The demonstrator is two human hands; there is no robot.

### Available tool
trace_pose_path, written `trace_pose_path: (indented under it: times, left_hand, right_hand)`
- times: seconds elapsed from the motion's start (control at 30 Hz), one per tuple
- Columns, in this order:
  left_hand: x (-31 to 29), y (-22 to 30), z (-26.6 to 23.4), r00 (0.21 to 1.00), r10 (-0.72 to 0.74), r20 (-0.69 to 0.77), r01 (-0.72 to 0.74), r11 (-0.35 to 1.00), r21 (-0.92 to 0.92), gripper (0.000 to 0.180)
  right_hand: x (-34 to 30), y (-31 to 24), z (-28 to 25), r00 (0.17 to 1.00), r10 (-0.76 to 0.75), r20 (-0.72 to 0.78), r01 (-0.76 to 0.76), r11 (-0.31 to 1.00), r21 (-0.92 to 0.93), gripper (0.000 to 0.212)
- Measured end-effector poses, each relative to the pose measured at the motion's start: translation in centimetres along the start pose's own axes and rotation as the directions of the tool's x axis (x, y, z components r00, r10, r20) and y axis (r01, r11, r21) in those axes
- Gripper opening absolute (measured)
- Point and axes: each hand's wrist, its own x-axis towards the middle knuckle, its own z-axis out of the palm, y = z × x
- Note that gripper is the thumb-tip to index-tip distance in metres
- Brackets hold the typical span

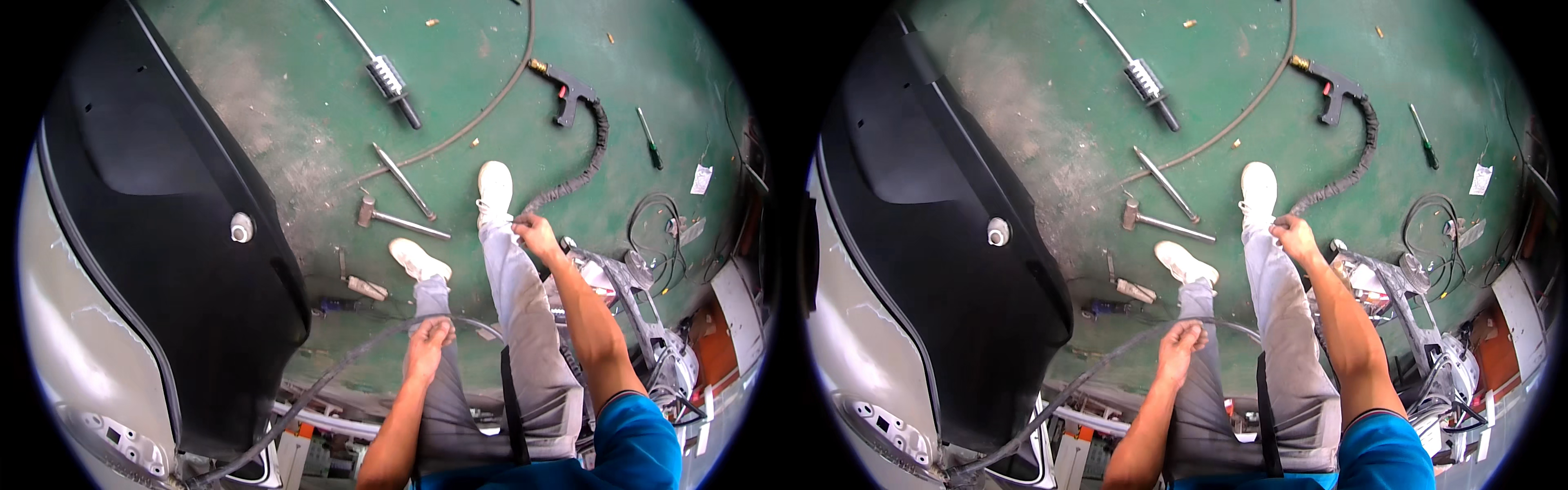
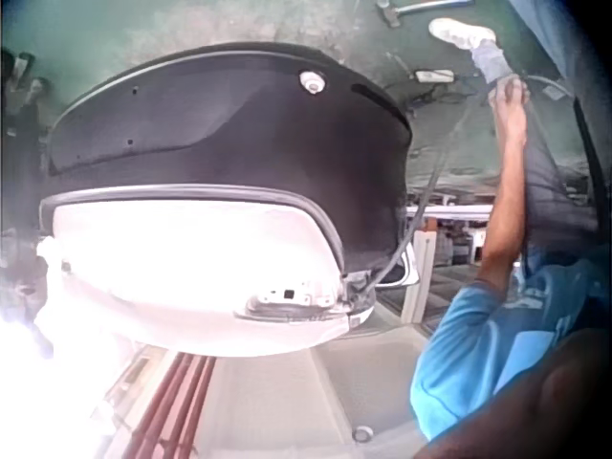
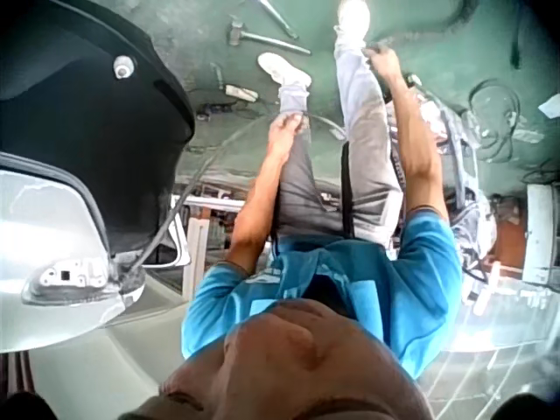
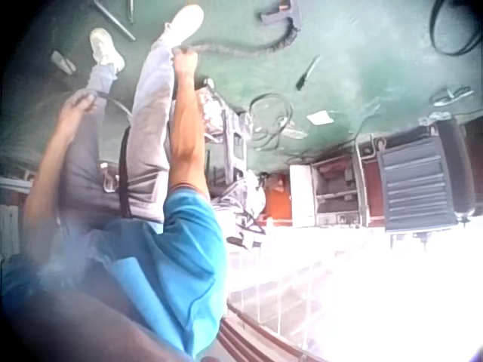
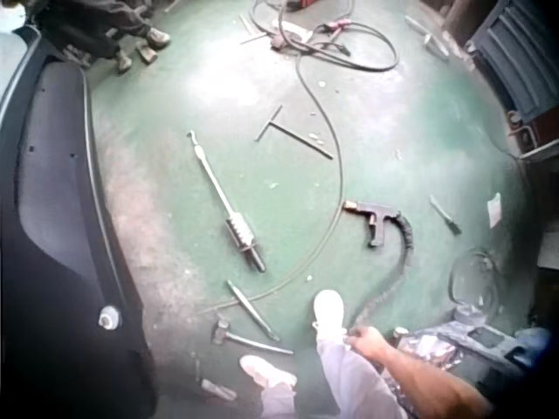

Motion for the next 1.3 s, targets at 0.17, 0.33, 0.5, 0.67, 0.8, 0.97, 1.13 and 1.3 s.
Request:
trace_pose_path:
  times: [0.17,0.33,0.5,0.67,0.8,0.97,1.13,1.3]
  left_hand:
    - [-1.2,-3.8,-3.6,0.995,0.085,0.043,-0.084,0.996,-0.024,0.021]
    - [-7.3,-1.3,-7.7,0.978,0.179,0.105,-0.18,0.984,-0.004,0.024]
    - [-12.9,3.1,-10.8,0.958,0.284,0.036,-0.285,0.958,0.04,0.025]
    - [-16.5,8.9,-12.3,0.955,0.273,-0.12,-0.28,0.959,-0.047,0.02]
    - [-23.1,11.6,-11.9,0.916,0.273,-0.295,-0.307,0.949,-0.075,0.017]
    - [-23.2,14.4,-8.5,0.821,0.409,-0.399,-0.391,0.911,0.13,0.017]
    - [-28.2,22.1,-2.1,0.587,0.716,-0.377,-0.645,0.696,0.315,0.024]
    - [-25.9,16.8,-4.3,0.648,0.516,-0.56,-0.56,0.821,0.108,0.026]
  right_hand:
    - [-3.5,0.8,0.5,0.997,-0.06,-0.054,0.048,0.978,-0.204,0.038]
    - [-12.1,2.3,-2.7,0.961,-0.102,-0.256,0.027,0.96,-0.279,0.031]
    - [-17.9,-1.3,-7.7,0.946,0.031,-0.323,-0.065,0.993,-0.096,0.044]
    - [-14.0,-4.5,-11.8,0.94,0.067,-0.334,-0.151,0.961,-0.233,0.04]
    - [-12.2,-13.4,-13.2,0.972,-0.049,-0.23,0.029,0.995,-0.091,0.023]
    - [-11.1,-28.5,-17.8,0.975,-0.18,-0.132,0.165,0.979,-0.117,0.024]
    - [-11.6,-39.5,-17.9,0.937,-0.336,-0.094,0.282,0.888,-0.364,0.031]
    - [-13.3,-39.9,-12.7,0.928,-0.323,0.184,0.363,0.892,-0.269,0.01]
